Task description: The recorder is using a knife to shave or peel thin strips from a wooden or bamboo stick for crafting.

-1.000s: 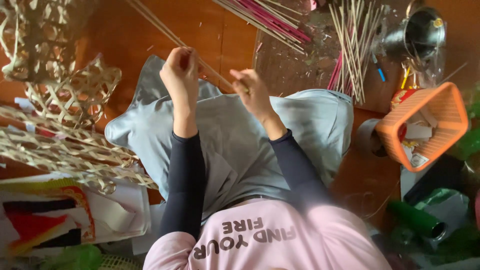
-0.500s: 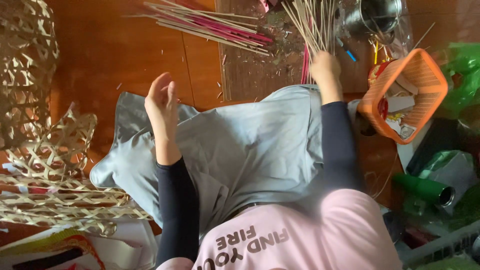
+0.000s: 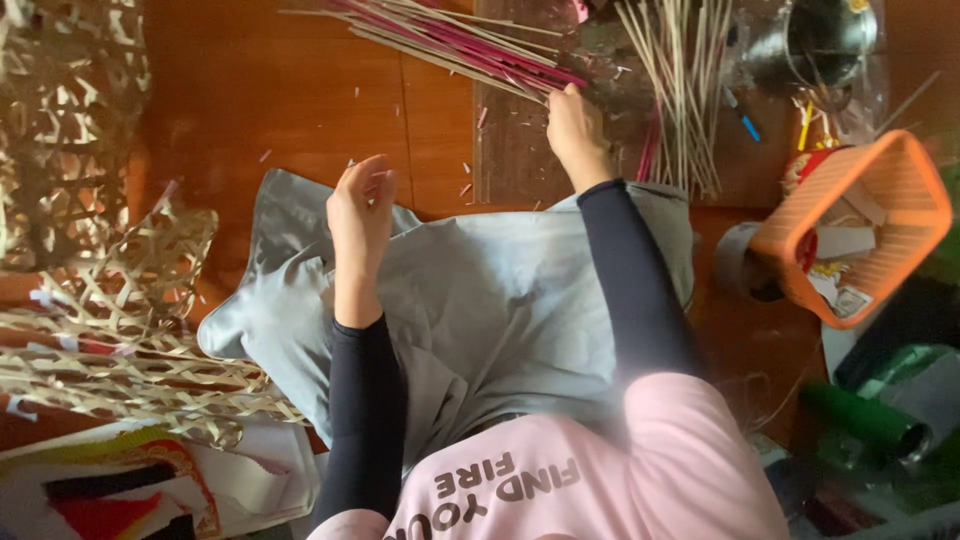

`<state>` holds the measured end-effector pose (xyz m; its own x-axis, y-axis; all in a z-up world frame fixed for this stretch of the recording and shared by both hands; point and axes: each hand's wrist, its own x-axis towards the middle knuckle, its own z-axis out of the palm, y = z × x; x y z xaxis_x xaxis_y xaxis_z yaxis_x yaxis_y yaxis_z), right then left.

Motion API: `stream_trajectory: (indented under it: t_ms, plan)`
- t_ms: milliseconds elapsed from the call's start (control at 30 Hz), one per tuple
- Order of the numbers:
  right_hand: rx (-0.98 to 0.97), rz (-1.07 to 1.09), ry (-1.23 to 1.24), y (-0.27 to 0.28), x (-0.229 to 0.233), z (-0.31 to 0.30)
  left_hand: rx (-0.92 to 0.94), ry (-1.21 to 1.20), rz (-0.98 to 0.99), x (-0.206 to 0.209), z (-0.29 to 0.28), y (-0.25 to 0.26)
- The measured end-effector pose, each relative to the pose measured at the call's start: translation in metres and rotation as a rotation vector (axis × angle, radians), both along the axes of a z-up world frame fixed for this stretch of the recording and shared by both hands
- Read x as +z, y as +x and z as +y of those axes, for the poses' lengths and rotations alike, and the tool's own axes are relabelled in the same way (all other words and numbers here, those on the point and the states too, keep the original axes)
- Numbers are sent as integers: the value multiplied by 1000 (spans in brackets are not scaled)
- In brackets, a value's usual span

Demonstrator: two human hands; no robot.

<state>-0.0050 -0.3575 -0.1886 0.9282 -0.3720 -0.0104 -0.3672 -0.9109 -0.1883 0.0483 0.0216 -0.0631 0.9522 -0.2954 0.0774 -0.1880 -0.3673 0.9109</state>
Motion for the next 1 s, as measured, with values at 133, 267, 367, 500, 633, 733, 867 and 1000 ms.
stream_trajectory:
  t_ms: [133,267,367,500,633,733,867,1000]
  plan:
    - [-165,0,68,8,-69,-7,28,-20,7,1,0,1]
    - [-45,74,246,-12,29,42,161,60,203,-3,-2,4]
    - [103,125,409,-40,85,82,236,-206,232,-4,-2,10]
    - [223,167,460,-70,109,127,373,-459,-26,-12,-1,15]
    - [309,49,501,-94,93,138,338,-701,-27,27,10,2]
    - [354,-172,561,-93,110,143,293,-580,-56,68,12,-12]
    - [138,-101,1279,-88,207,179,19,-288,-499,96,12,-27]
    - [155,-161,1927,-97,239,198,-143,-191,-578,99,5,-33]
